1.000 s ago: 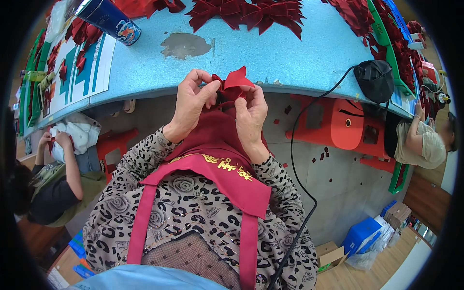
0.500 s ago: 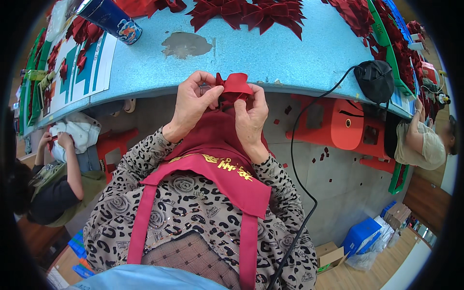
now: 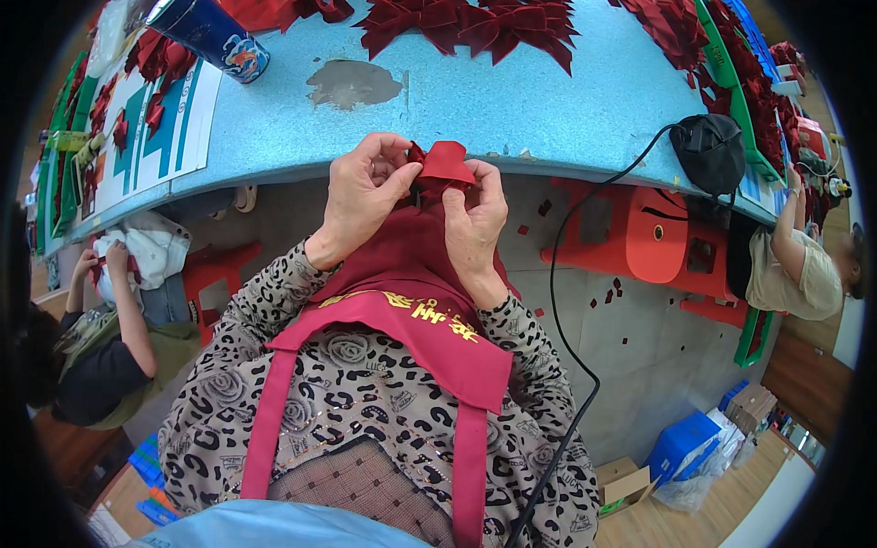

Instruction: Folding and shaping red fabric pieces into flower components at a workshop table.

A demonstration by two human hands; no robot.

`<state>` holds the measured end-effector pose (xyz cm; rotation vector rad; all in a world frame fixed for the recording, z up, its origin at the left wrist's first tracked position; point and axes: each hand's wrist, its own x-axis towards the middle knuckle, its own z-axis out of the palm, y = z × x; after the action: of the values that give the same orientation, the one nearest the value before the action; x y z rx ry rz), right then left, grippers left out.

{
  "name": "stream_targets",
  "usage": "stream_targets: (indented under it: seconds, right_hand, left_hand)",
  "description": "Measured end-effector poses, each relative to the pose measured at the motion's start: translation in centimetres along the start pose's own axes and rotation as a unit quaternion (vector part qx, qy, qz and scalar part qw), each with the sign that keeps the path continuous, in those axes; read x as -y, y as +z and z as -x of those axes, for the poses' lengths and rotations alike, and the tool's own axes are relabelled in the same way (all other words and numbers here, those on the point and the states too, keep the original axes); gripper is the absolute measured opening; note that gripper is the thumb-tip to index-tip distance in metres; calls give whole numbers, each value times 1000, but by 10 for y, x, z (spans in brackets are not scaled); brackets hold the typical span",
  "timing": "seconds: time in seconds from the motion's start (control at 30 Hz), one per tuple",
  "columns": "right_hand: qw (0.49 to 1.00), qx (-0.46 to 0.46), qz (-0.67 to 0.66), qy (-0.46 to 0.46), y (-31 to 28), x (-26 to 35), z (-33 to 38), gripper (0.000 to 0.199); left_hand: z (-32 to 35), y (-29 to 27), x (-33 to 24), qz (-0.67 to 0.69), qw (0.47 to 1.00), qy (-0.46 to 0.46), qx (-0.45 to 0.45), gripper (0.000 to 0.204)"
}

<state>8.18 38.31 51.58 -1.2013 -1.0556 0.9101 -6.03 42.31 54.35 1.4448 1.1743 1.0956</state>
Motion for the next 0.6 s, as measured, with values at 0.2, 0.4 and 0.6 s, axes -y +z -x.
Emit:
stream_targets:
  seconds: [0.2, 0.4, 0.6]
  right_hand:
    - [1000, 1, 24, -16, -4, -2, -3, 24]
    - [1000, -4, 1, -8, -7, -4, -7, 24]
    - [1000, -5, -25, -12, -9, -7, -9, 23]
  left_hand:
    - [-2, 1, 5, 35, 999, 30, 10, 19]
    - [-3, 0, -1, 112, 991, -71, 12, 13]
    - [-6, 0, 2, 105, 991, -72, 29, 7]
